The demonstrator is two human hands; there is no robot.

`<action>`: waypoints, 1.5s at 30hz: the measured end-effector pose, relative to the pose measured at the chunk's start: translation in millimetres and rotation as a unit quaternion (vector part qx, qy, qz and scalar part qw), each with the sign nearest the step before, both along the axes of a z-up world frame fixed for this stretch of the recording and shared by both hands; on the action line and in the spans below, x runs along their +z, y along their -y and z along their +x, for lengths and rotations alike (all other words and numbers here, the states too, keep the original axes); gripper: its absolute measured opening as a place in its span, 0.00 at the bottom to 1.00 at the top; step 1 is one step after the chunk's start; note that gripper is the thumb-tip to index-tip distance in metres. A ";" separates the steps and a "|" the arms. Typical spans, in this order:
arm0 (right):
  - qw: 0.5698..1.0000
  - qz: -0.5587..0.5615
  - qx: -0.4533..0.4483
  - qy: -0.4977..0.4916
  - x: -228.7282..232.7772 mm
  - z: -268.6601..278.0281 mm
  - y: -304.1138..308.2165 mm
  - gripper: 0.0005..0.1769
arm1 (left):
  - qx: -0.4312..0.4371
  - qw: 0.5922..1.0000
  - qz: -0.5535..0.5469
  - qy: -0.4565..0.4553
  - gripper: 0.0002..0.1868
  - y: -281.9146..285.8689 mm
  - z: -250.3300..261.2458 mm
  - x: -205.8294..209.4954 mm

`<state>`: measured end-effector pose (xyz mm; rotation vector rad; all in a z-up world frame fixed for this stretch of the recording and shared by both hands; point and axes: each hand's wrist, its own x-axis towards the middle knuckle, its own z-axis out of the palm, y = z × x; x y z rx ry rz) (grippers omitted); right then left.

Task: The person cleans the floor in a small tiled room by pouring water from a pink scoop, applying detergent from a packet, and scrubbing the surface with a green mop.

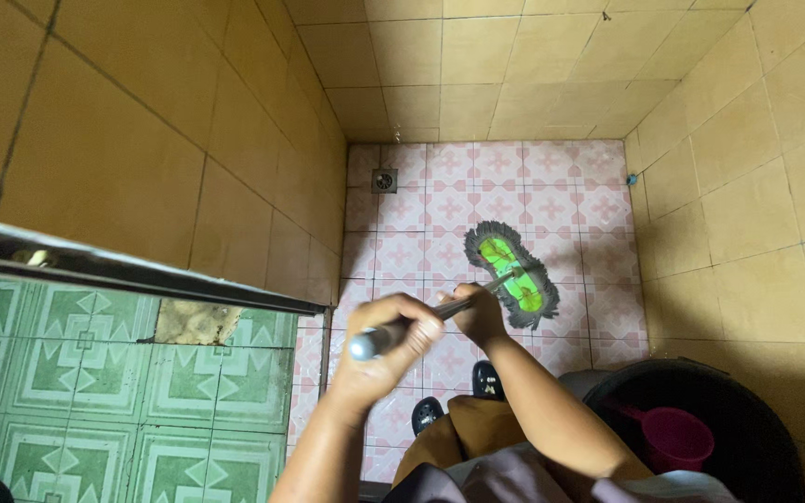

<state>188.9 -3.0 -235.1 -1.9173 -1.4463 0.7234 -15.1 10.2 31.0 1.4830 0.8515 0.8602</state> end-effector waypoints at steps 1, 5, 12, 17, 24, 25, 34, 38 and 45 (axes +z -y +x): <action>1.000 0.021 -0.021 -0.001 -0.8 8.4 -1.2 0.27 | -0.036 0.998 0.012 0.056 0.10 0.6 11.5 0.9; 0.988 0.142 -0.057 0.008 -21.6 59.1 -32.1 0.25 | -0.071 0.986 0.107 0.102 0.12 -19.6 63.4 -18.1; 0.990 0.124 -0.016 0.068 -120.1 223.1 -118.7 0.23 | -0.027 0.999 0.044 0.017 0.11 -78.8 186.9 -89.5; 0.991 0.105 -0.005 0.078 -155.8 311.3 -135.4 0.23 | -0.038 0.994 0.086 0.058 0.11 -94.4 250.6 -122.8; 0.997 0.059 -0.023 0.048 -133.3 280.7 -98.9 0.19 | -0.040 0.997 0.067 0.016 0.12 -76.7 228.8 -89.1; 0.998 0.054 -0.025 0.037 -121.7 260.8 -90.2 0.19 | -0.049 0.997 0.052 -0.020 0.13 -74.2 214.6 -77.8; 0.985 0.025 -0.168 0.032 -15.5 95.4 -10.5 0.21 | -0.068 0.996 0.000 -0.062 0.13 -74.1 119.3 38.1; 0.967 0.106 -0.233 0.007 -30.9 107.8 -25.0 0.12 | -0.015 0.995 0.067 0.075 0.19 -71.9 150.5 37.0; 0.944 0.193 -0.262 -0.058 -100.7 227.4 -87.2 0.17 | -0.081 0.996 0.034 0.033 0.19 -98.7 240.6 -19.6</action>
